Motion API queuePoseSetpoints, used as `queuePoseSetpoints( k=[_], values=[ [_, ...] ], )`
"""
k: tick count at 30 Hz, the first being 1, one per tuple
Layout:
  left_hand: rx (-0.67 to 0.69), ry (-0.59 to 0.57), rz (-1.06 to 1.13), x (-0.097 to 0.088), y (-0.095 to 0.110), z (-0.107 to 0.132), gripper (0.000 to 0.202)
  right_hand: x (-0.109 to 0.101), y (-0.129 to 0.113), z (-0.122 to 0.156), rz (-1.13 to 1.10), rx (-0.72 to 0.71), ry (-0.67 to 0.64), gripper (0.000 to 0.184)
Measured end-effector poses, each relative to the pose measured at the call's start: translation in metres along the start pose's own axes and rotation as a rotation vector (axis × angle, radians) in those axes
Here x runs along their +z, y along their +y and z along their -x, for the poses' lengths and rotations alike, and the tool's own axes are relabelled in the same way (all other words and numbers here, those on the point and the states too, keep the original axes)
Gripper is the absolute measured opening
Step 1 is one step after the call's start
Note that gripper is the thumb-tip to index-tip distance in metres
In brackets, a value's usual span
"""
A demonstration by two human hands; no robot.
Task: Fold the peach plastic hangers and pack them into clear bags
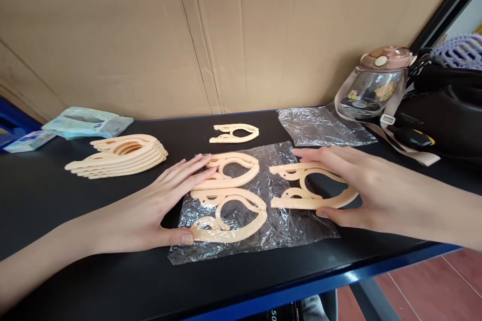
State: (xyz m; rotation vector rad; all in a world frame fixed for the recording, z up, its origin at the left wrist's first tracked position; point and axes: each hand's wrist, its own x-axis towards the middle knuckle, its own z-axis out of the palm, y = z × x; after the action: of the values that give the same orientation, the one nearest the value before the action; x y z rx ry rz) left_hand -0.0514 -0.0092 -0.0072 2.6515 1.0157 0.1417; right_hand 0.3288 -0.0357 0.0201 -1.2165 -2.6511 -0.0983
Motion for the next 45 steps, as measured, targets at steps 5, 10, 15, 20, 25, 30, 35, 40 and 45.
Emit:
queuePoseSetpoints(
  k=[5, 10, 15, 20, 25, 30, 35, 40, 45],
  values=[
    [0.009, 0.028, 0.017, 0.001, 0.000, 0.001, 0.090, 0.002, -0.014, -0.005, -0.127, 0.031, -0.049, 0.072],
    [0.019, 0.037, 0.004, 0.002, 0.000, 0.001, 0.092, 0.008, -0.021, -0.005, -0.218, 0.044, -0.112, 0.075],
    [-0.008, -0.016, -0.039, 0.001, 0.001, 0.001, 0.093, 0.023, -0.027, -0.009, -0.385, 0.137, -0.090, 0.075],
    [-0.011, -0.033, -0.044, 0.001, 0.001, 0.002, 0.094, 0.040, -0.031, -0.013, -0.575, 0.206, -0.046, 0.076],
    [-0.032, -0.025, -0.007, -0.002, 0.006, 0.000, 0.093, 0.037, -0.025, -0.009, -0.555, 0.192, -0.091, 0.073],
    [-0.081, -0.091, -0.020, -0.006, 0.012, -0.003, 0.096, 0.024, -0.010, 0.003, -0.368, 0.210, -0.052, 0.060],
    [-0.083, -0.089, -0.023, -0.006, 0.012, -0.003, 0.097, 0.029, -0.008, 0.011, -0.308, 0.240, -0.030, 0.047],
    [-0.083, -0.093, -0.039, -0.006, 0.011, -0.002, 0.098, 0.039, -0.016, 0.009, -0.341, 0.202, 0.004, 0.050],
    [-0.021, -0.063, -0.072, -0.002, 0.005, 0.001, 0.098, 0.043, -0.028, 0.002, -0.354, 0.166, 0.058, 0.057]
  ],
)
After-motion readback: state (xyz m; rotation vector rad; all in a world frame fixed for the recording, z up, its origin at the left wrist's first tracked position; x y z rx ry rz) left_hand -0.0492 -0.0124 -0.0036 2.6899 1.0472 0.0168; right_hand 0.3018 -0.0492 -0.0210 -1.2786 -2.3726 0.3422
